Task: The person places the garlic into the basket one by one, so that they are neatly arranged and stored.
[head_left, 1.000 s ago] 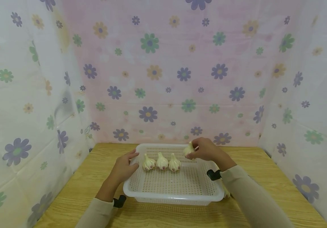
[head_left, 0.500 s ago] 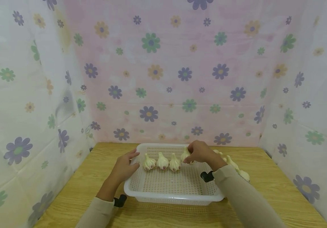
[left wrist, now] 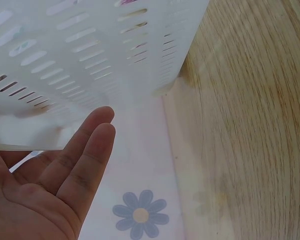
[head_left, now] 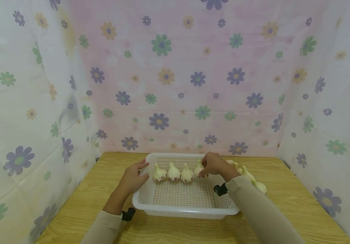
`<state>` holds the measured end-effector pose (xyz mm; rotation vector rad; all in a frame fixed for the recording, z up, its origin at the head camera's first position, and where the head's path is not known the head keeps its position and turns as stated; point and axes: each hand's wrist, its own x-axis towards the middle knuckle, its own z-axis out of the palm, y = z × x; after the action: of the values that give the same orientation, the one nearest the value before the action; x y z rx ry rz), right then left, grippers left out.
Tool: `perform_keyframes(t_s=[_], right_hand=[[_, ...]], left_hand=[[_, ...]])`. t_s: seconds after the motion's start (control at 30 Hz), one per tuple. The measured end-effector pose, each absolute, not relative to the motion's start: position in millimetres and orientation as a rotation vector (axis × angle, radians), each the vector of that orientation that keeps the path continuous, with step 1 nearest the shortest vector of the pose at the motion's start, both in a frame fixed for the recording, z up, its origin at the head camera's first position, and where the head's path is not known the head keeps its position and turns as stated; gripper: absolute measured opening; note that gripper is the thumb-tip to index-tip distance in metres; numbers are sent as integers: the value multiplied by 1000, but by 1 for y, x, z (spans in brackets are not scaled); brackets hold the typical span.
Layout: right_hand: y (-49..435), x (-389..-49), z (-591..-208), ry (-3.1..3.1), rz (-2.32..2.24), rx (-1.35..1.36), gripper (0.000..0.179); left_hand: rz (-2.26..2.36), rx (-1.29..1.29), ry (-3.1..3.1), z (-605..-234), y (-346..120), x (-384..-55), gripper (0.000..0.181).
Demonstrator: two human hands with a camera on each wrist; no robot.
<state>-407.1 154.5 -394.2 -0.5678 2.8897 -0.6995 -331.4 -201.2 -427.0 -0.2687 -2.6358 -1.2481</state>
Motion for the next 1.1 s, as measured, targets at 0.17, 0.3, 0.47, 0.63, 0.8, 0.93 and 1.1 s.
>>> perform_keyframes(t_s=[0.17,0.3,0.47,0.63,0.8,0.93,1.1], right_hand=[[153,-409,-400,2916,-618,-601,65],[152,-409,-401,2914,-604,-600,64],[151,-409,-401,2920,-584,-587,59],[150,-408,-400,2917,-586,-609,57],[148,-406,-399,2915,-590,-603,54],[148,-406,-397,2908,-585,-597,62],[149,-406,-396,2907,-596,-588,72]], left_hand=[[-1252,-270,-2634,-428,-201,-332,53],[-1272,-267,-2632,-429,-201,-333,53],[-1274,-261,-2632,-429,-202,-332,53],[-1272,-257,-2637,-429,-202,-332,53],[-1276,-254,-2634,-430,-203,-333,53],[-1257,-257,-2637,-430,-202,-333,53],[-1246,-267,-2644,-429,-202,-332,53]])
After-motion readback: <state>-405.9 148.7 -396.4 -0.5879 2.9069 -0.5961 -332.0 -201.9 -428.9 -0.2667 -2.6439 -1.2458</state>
